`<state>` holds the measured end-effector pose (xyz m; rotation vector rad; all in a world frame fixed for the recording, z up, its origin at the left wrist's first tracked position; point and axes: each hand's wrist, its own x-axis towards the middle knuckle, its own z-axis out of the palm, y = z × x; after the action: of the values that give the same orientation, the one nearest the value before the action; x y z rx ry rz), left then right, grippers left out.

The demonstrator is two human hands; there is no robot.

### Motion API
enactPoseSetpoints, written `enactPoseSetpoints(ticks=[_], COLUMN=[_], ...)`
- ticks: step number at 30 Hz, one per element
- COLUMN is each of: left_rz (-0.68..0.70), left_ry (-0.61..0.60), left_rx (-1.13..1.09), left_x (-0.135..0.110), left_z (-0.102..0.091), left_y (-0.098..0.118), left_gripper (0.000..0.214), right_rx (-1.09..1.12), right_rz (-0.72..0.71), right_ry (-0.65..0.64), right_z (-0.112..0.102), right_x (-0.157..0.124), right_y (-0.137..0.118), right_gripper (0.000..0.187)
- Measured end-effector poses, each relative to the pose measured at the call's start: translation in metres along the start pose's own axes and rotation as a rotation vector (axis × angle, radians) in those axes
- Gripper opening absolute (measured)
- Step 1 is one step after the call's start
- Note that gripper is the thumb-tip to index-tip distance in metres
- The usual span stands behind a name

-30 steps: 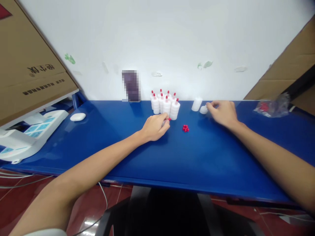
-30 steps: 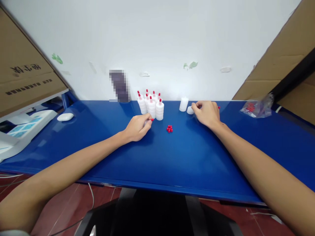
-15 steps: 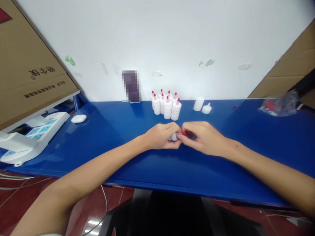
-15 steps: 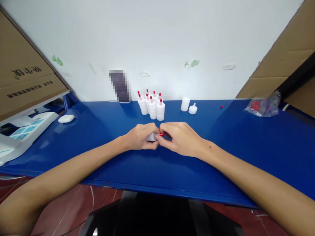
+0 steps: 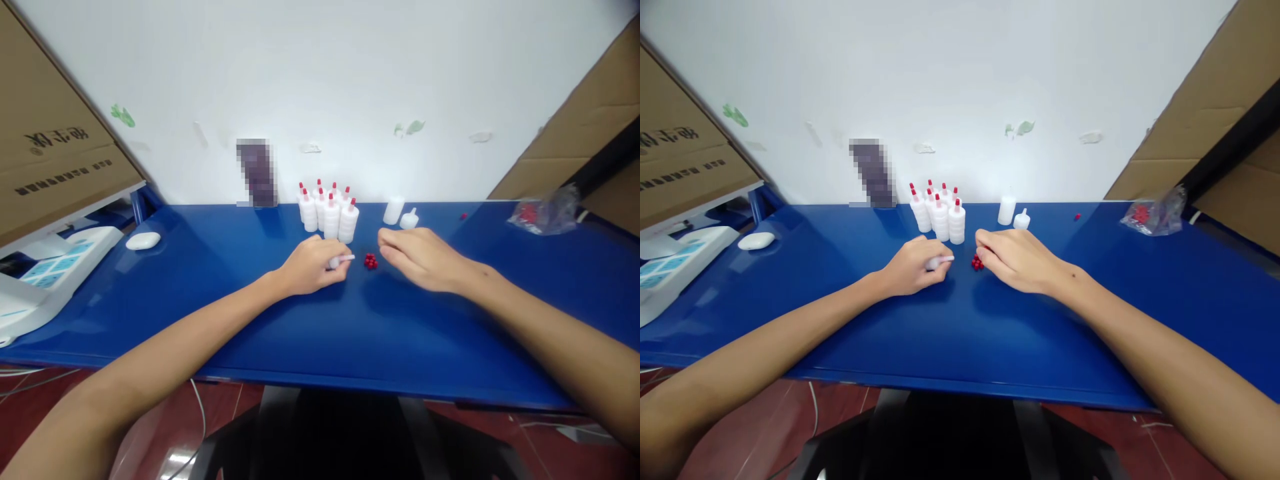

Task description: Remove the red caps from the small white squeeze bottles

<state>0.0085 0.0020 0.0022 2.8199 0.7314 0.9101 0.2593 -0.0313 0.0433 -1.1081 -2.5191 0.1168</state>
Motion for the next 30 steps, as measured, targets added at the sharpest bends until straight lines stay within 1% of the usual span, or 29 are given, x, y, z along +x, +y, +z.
enactPoseSetpoints(ticks=[2,4,6,9,11,14,17,22,24,26,28,30], left_rz=[-0.156,-0.248,-0.269,-0.263,-0.266,-0.294,-0.327,-0.338,-0.336,-0.319,-0.278,-0.183], left_ry=[0.016,0.029,0.027,0.036,0.072,0.126,0.137,0.152,0.133,0.1,0.046,-0.03], left_rx=[-0.076,-0.131,-0.157,-0.167,-0.154,-0.143,-0.172,-0.17,-0.167,-0.146,-0.119,-0.12], left_x=[0.002,0.003,0.004,0.003,0.002,0.002,0.002,0.0,-0.001,-0.001,-0.002,-0.001], left_z=[0.001,0.001,0.002,0.001,0.001,0.0,-0.001,-0.001,-0.002,-0.002,-0.003,-0.003], left_y=[0.0,-0.001,-0.002,-0.002,0.0,0.002,0.003,0.002,0.001,0.001,0.001,0.001], left_gripper=[0.025,0.031,0.034,0.034,0.033,0.031,0.028,0.018,0.015,0.012,0.013,0.02], right_rx=[-0.083,-0.107,-0.101,-0.106,-0.113,-0.101,-0.077,-0.042,-0.063,-0.107,-0.133,-0.097], right_rz=[0.08,0.133,0.149,0.163,0.18,0.19,0.188,0.157,0.152,0.145,0.132,0.107], right_ry=[-0.076,-0.153,-0.193,-0.196,-0.199,-0.227,-0.233,-0.195,-0.158,-0.078,0.038,0.137], right_z=[0.002,0.006,0.012,0.017,0.018,0.017,0.016,0.02,0.021,0.022,0.021,0.02], right_x=[-0.001,-0.002,-0.002,0.0,0.0,0.001,0.0,0.001,0.001,0.0,-0.001,-0.003], right_y=[0.015,0.027,0.034,0.034,0.032,0.03,0.03,0.026,0.025,0.024,0.022,0.016], right_gripper=[0.019,0.015,0.013,0.012,0.011,0.005,0.003,0.007,0.009,0.011,0.014,0.017])
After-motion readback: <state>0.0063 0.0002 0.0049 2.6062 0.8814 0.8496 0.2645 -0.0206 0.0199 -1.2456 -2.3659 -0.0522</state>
